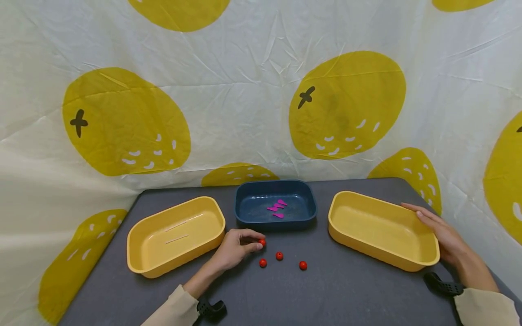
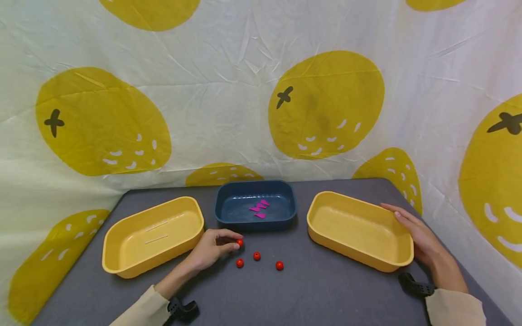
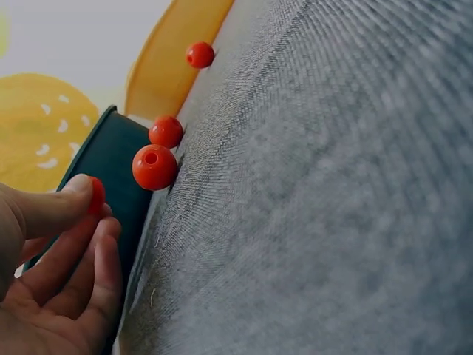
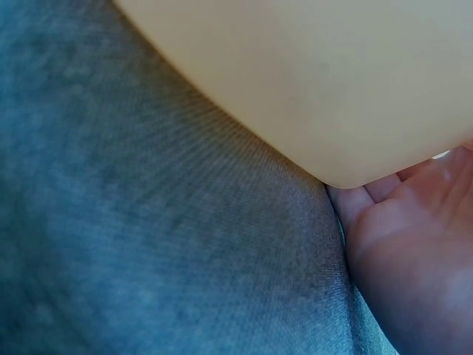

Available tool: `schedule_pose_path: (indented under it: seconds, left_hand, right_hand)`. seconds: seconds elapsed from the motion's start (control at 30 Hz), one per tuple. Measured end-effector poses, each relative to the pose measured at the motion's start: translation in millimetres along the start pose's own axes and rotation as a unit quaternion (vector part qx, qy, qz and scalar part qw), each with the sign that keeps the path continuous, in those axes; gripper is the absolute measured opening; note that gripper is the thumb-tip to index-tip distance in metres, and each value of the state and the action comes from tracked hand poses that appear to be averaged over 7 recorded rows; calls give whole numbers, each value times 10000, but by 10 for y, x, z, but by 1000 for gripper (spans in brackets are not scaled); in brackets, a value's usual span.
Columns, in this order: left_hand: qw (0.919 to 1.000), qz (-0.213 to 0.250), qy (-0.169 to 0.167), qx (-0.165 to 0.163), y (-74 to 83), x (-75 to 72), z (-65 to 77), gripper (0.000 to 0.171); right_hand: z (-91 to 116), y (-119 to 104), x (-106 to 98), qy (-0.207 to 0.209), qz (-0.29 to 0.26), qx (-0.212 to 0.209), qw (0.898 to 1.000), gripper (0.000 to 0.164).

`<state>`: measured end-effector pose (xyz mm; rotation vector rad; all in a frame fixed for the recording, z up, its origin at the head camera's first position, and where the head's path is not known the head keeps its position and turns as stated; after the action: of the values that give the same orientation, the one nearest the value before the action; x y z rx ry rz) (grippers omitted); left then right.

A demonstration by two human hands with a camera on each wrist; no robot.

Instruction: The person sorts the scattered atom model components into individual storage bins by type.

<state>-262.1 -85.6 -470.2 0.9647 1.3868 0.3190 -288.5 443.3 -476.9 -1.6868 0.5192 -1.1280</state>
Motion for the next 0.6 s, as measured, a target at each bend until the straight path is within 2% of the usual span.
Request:
schedule_pose_path:
  seconds: [0.27,0.37,0.6]
  left_hand:
    - [9992,344,-83,192,46,35,-6,26]
    - [9989,437,-81,163,58,35,-12,26]
    - [9994,299,-152,63,132,13,5,28]
  right_hand:
    - [0,7,-20,-36,-40,18,10000,48]
    - [3,6,-30,-56,35,14,10000,48]
    - [-8,6,2,-196,-118,37,9997,49]
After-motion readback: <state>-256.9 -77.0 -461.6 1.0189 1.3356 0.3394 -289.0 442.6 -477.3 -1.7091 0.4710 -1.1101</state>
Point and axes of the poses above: each hand's wrist, its own z-axis away from the middle knuckle, its own x-axis out of the palm, y = z × x, the point moved 5 cm from there along -z, towards the middle knuckle, and after that the axes turned 14 degrees about -z, right-handed, at the moved point
